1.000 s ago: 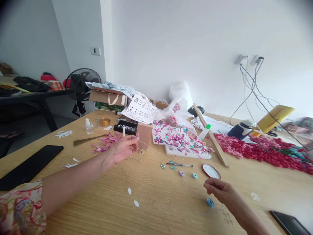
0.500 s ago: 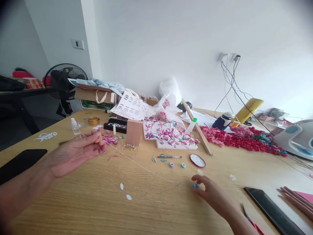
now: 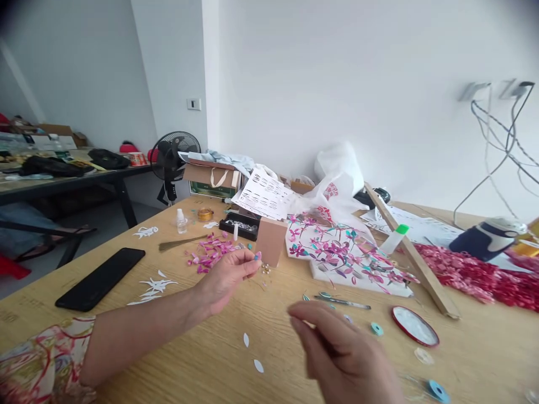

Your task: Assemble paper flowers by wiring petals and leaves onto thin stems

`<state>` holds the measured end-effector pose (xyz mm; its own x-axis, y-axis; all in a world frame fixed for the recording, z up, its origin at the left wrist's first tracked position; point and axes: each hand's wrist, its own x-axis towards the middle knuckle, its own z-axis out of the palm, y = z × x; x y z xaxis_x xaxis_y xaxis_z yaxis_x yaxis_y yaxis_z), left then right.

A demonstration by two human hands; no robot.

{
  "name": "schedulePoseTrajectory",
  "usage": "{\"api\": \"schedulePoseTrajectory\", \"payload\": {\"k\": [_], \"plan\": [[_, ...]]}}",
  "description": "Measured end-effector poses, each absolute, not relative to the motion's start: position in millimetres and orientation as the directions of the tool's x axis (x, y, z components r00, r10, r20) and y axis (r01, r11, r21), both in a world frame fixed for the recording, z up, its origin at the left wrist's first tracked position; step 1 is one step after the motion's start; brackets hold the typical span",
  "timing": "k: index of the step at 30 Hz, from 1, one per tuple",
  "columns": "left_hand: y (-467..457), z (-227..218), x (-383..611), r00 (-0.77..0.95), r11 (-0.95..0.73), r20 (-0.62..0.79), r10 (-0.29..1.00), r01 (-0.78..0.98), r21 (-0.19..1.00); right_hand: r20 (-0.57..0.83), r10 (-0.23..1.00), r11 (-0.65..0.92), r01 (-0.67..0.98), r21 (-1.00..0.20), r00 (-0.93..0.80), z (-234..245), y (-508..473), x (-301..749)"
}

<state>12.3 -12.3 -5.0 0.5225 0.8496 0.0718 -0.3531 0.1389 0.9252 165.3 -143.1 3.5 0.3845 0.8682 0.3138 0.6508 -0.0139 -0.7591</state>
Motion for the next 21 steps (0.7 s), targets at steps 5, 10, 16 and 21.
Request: {"api": "schedulePoseTrajectory", "payload": {"k": [5, 10, 16, 21], "plan": [[-14.6, -7.6, 22.3, 0.503, 0.075, 0.097, 0.859, -0.312, 0.947, 0.250, 0.880, -0.008, 0.539, -0.843, 0.403, 7.1, -114.7, 116.4], [-16.1, -10.7, 30.7, 0.503, 0.074, 0.091, 0.859, -0.298, 0.952, 0.310, 0.838, -0.097, 0.682, -0.724, 0.449, -6.0, -94.9, 115.8], [-19.1, -10.7, 39.2, 0.518, 0.107, 0.076, 0.852, -0.313, 0.944, 0.359, 0.821, -0.129, 0.756, -0.641, 0.444, -14.3, -86.0, 114.6], [-20.7, -12.2, 41.3, 0.518, 0.146, 0.059, 0.853, -0.345, 0.927, 0.321, 0.829, -0.132, 0.717, -0.684, 0.459, -20.0, -87.0, 122.0]]}}
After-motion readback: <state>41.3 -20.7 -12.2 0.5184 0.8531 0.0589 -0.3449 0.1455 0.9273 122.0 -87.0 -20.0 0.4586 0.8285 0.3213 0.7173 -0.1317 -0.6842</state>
